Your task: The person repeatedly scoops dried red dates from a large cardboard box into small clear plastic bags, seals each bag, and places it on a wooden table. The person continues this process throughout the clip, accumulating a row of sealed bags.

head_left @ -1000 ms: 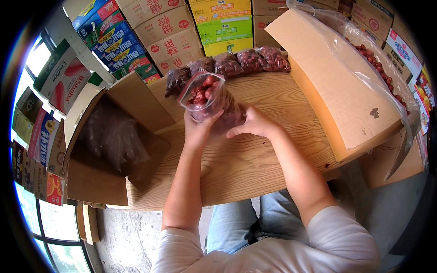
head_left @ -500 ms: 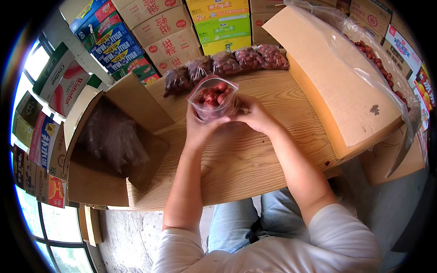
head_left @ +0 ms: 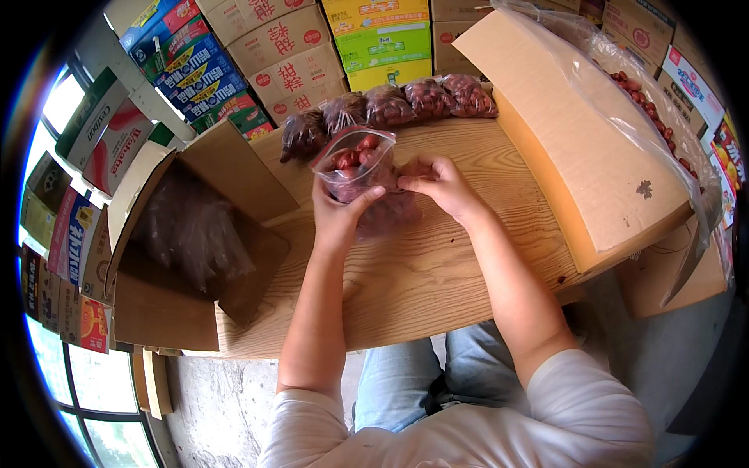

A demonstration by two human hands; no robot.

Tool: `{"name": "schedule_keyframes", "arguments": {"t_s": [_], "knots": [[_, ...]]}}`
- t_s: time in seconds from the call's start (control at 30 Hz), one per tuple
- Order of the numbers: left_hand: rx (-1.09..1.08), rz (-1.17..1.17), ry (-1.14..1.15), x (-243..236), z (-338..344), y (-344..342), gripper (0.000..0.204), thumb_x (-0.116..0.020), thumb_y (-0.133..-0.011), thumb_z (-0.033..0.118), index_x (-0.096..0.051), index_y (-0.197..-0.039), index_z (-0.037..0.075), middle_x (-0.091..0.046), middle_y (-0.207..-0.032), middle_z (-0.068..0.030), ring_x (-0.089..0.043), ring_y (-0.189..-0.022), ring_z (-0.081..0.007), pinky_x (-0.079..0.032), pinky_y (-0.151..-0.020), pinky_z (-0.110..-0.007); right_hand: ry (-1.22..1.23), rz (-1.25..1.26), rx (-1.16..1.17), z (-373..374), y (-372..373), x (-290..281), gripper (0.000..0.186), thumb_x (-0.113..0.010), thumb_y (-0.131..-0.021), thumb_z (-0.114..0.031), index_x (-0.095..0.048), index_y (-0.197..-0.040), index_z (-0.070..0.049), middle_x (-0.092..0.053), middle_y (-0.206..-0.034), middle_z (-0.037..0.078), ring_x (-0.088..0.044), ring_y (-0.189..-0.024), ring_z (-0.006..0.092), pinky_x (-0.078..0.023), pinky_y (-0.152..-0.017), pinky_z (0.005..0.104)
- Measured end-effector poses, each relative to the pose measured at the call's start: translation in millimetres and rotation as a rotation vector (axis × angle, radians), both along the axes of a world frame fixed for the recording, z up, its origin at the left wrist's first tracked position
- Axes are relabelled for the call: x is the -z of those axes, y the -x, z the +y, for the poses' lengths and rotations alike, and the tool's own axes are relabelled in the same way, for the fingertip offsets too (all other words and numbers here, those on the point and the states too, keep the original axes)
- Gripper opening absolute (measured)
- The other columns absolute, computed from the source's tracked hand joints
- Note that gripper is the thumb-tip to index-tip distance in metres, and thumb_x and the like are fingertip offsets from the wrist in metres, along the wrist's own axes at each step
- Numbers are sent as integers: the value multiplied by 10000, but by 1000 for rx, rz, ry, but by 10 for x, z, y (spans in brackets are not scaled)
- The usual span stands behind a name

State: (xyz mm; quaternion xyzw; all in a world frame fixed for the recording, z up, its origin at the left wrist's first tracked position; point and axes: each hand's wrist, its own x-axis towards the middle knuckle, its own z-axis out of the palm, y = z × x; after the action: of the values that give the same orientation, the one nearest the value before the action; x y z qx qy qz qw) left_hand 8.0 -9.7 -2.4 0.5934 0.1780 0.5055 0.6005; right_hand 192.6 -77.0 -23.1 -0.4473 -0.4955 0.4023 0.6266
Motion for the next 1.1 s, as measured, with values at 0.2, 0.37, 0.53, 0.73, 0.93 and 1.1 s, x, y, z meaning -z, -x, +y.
{"name": "schedule_keyframes", "arguments": {"t_s": [0.2, 0.37, 0.53, 0.73, 0.93, 1.1], "knots": [[49, 11, 5, 18, 35, 27, 780, -891, -638, 121, -460, -1276, -4, -564, -1220, -107, -567, -1105, -196, -460, -959, -333, 34, -142, 9, -19, -47, -19, 140, -759, -775, -106, -664, -853, -39, -671, -867, 24, -595, -849, 106, -461, -779, 270], [12, 27, 0, -1, 10, 1, 746, -885, -651, 119, -479, -1263, -14, -577, -1208, -112, -566, -1106, -194, -455, -960, -331, -108, 37, 0, -66, -8, -127, 322, -688, -831, -91, -568, -1126, -42, -606, -1101, 51, -579, -1005, 144, -453, -899, 292], [-20, 43, -77, -13, -4, 7, 726, -882, -642, 99, -497, -1247, -13, -586, -1199, -110, -562, -1113, -189, -448, -972, -331, -258, -37, 28, -139, 48, -315, 372, -652, -872, -146, -531, -1220, -100, -574, -1162, 40, -550, -1026, 138, -432, -910, 316], [-42, 88, -147, -10, -21, -3, 755, -893, -604, 85, -499, -1240, -11, -592, -1192, -107, -562, -1112, -188, -441, -985, -342, -386, -320, 206, -178, 98, -409, 199, -615, -890, -104, -602, -1084, -61, -608, -1086, 33, -566, -1010, 152, -424, -892, 310], [-34, 111, -214, -39, -42, 9, 770, -923, -574, 127, -502, -1205, -2, -593, -1191, -109, -569, -1104, -184, -443, -989, -347, -548, -509, 329, -147, 94, -469, 76, -619, -840, 28, -605, -905, -8, -626, -953, 89, -604, -908, 204, -465, -810, 314], [-15, 24, -258, -83, -77, -3, 851, -948, -547, 210, -487, -1229, -5, -584, -1208, -111, -561, -1128, -193, -435, -999, -358, -598, -559, 405, -230, 127, -604, 60, -602, -852, 48, -599, -888, 2, -645, -943, 96, -613, -915, 195, -473, -836, 299]]}}
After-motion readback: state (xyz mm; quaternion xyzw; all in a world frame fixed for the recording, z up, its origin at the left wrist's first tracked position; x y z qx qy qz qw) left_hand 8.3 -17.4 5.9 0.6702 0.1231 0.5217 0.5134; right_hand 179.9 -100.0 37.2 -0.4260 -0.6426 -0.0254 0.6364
